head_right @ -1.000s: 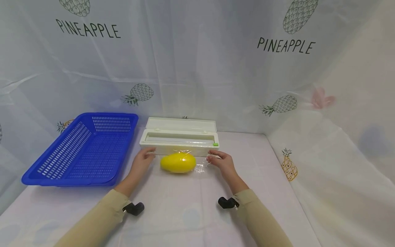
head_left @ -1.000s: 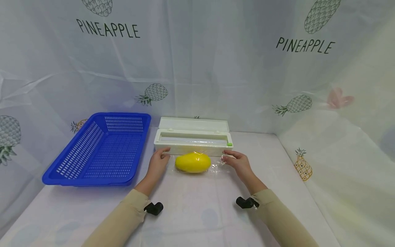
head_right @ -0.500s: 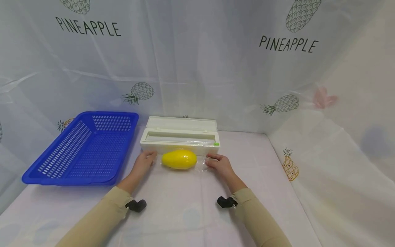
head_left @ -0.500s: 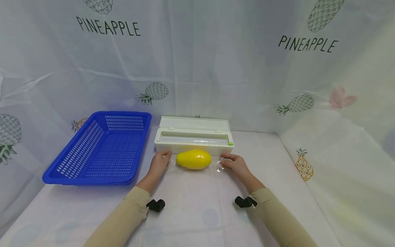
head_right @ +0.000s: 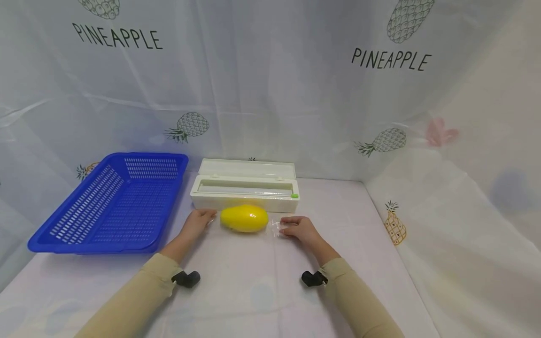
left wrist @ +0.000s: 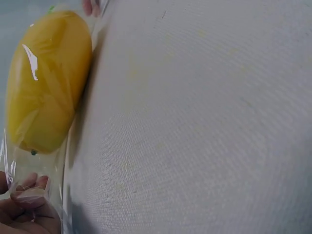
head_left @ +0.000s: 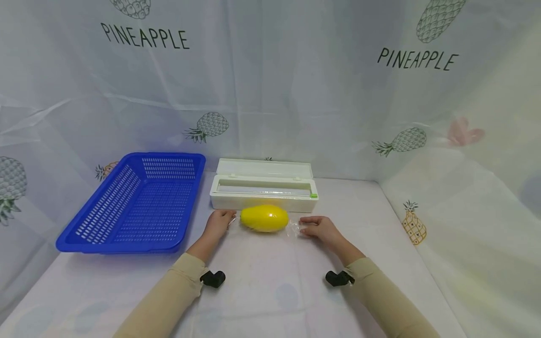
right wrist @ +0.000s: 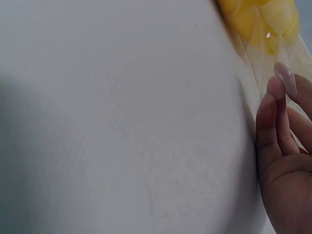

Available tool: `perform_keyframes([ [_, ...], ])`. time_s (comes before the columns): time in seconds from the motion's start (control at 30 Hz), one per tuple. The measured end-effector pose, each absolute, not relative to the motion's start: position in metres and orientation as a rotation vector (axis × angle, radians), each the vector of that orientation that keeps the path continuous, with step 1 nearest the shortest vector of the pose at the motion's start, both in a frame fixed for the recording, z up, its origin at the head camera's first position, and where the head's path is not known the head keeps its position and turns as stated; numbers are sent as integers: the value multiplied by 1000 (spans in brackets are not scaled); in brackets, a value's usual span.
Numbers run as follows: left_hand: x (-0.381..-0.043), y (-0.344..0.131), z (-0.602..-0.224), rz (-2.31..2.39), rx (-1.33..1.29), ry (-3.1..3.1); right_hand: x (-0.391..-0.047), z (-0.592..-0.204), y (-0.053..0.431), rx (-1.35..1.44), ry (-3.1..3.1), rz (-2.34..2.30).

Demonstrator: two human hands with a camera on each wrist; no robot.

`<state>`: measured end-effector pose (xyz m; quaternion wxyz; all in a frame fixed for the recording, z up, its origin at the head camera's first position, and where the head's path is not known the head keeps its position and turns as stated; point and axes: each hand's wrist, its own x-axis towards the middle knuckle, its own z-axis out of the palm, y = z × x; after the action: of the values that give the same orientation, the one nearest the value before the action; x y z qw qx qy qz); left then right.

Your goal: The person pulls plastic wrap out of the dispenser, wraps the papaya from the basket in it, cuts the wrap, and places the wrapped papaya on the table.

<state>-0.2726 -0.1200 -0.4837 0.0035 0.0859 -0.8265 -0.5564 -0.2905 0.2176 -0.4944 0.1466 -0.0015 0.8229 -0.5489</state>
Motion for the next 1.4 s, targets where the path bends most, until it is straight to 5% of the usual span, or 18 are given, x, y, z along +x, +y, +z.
perform_keyframes([
  [0.63,-258,-122,-476,-1686,213,-2571,-281,-489,230,-64,2439,-1623],
  [0.93,-241,-102,-452,-1402,-197,-2555,-269,-470,204,-87,2429,-1926],
  [1.17,-239,-82,-453,-1133,-592,-2557,-265,-454,168,-436,2442,-1894],
  [1.4,-245,-72,-454,-1051,-695,-2647,-270,-457,142,-625,2336,-1885],
])
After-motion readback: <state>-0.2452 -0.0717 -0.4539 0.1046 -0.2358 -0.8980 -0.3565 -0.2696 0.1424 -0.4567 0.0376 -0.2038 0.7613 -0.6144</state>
